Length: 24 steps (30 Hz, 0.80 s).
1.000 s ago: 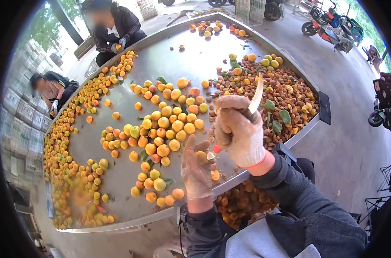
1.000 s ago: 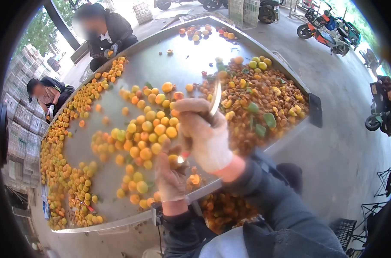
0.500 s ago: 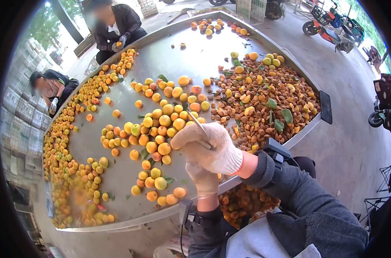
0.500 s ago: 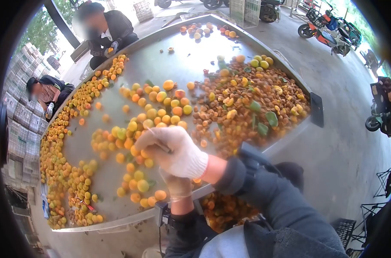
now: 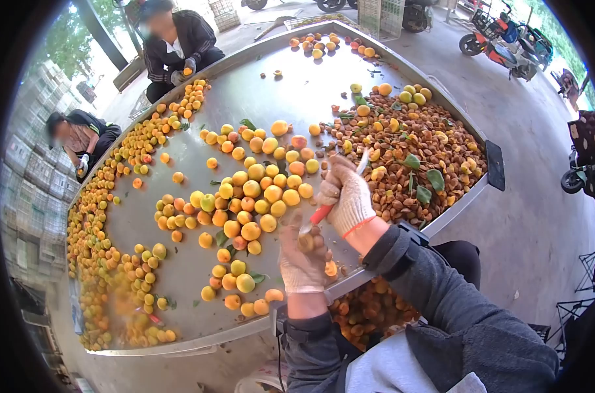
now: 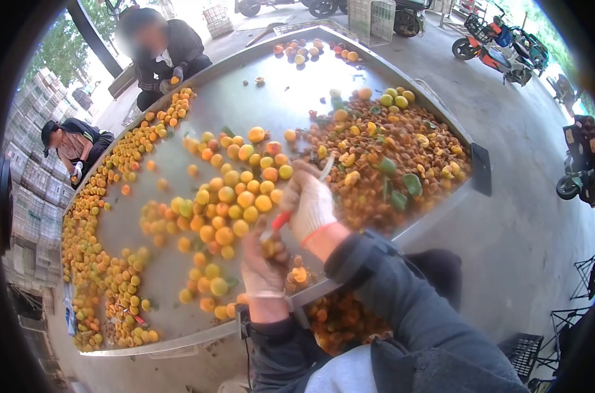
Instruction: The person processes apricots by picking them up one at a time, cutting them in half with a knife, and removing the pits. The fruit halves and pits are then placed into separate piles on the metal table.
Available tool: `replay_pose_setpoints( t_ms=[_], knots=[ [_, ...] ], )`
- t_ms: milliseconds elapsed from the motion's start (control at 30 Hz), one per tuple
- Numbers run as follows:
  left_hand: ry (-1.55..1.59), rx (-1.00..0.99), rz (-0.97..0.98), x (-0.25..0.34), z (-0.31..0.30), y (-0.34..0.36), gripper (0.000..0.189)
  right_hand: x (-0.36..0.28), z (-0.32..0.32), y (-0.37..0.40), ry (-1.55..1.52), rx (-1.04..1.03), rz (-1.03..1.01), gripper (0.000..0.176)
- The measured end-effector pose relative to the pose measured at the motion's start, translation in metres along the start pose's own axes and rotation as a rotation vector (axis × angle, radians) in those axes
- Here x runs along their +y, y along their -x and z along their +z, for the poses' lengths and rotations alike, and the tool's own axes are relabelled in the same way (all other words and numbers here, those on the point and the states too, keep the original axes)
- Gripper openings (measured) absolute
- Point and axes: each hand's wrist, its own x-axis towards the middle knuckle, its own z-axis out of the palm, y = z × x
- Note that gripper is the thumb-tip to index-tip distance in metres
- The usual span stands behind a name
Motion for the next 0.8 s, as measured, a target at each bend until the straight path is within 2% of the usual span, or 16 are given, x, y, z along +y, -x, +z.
replay_pose_setpoints(
  t_ms=[33, 67, 100, 167, 200, 233, 300, 367, 467, 600, 633, 667, 700, 733, 767, 800],
  knots=[
    [-0.185, 0.303, 0.158, -0.002, 0.016, -0.003, 0.045, -0.001, 0.003, -0.002, 0.075, 0.086, -0.115, 0.017],
    [-0.370, 0.608, 0.317, -0.003, 0.024, -0.005, 0.047, -0.010, -0.005, -0.002, 0.308, -0.014, -0.204, 0.017],
    [-0.370, 0.613, 0.321, 0.000, 0.024, -0.005, 0.047, -0.007, -0.010, -0.002, 0.307, -0.015, -0.197, 0.017],
    [-0.407, 0.611, 0.432, 0.003, 0.023, -0.006, 0.049, -0.004, -0.013, 0.011, 0.945, -0.548, -0.518, 0.016],
    [-0.408, 0.609, 0.428, 0.001, 0.024, -0.005, 0.049, -0.015, -0.016, 0.020, 1.380, -0.783, -0.547, 0.025],
    [-0.459, 0.549, 0.463, -0.002, 0.026, -0.004, 0.048, -0.016, -0.011, 0.028, 1.381, -0.779, -0.551, 0.025],
    [-0.509, 0.488, 0.498, -0.004, 0.025, -0.004, 0.047, -0.013, -0.004, 0.038, 2.119, -0.982, -0.321, 0.029],
    [-0.414, 0.523, 0.369, -0.004, 0.017, -0.005, 0.044, -0.008, -0.017, 0.036, 2.101, -0.969, -0.320, 0.028],
    [-0.347, 0.529, 0.300, -0.005, 0.008, -0.002, 0.044, -0.007, -0.024, 0.035, 2.113, -0.962, -0.322, 0.026],
    [-0.260, 0.589, 0.338, -0.004, 0.002, -0.009, 0.043, -0.011, -0.030, 0.033, 2.137, -1.001, -0.340, 0.020],
    [-0.513, 0.494, 0.424, -0.006, 0.000, -0.006, 0.043, -0.014, -0.027, 0.034, 2.140, -0.998, -0.340, 0.020],
    [-0.764, 0.393, 0.509, -0.007, -0.001, -0.004, 0.043, -0.017, -0.021, 0.035, 2.185, -0.794, -0.342, 0.016],
    [-0.762, 0.396, 0.513, -0.007, -0.002, -0.003, 0.043, -0.019, -0.018, 0.034, 2.217, -0.593, -0.342, 0.013],
    [-0.508, 0.401, 0.483, -0.006, 0.004, -0.002, 0.043, -0.018, -0.016, 0.030, 2.263, -0.471, -0.430, 0.015],
    [-0.254, 0.400, 0.447, -0.006, 0.007, -0.001, 0.044, -0.020, -0.016, 0.032, 2.262, -0.472, -0.429, 0.015],
    [-0.256, 0.401, 0.446, -0.005, 0.004, -0.002, 0.044, -0.023, -0.017, 0.036, 2.170, -0.534, -0.356, 0.017]
  ],
)
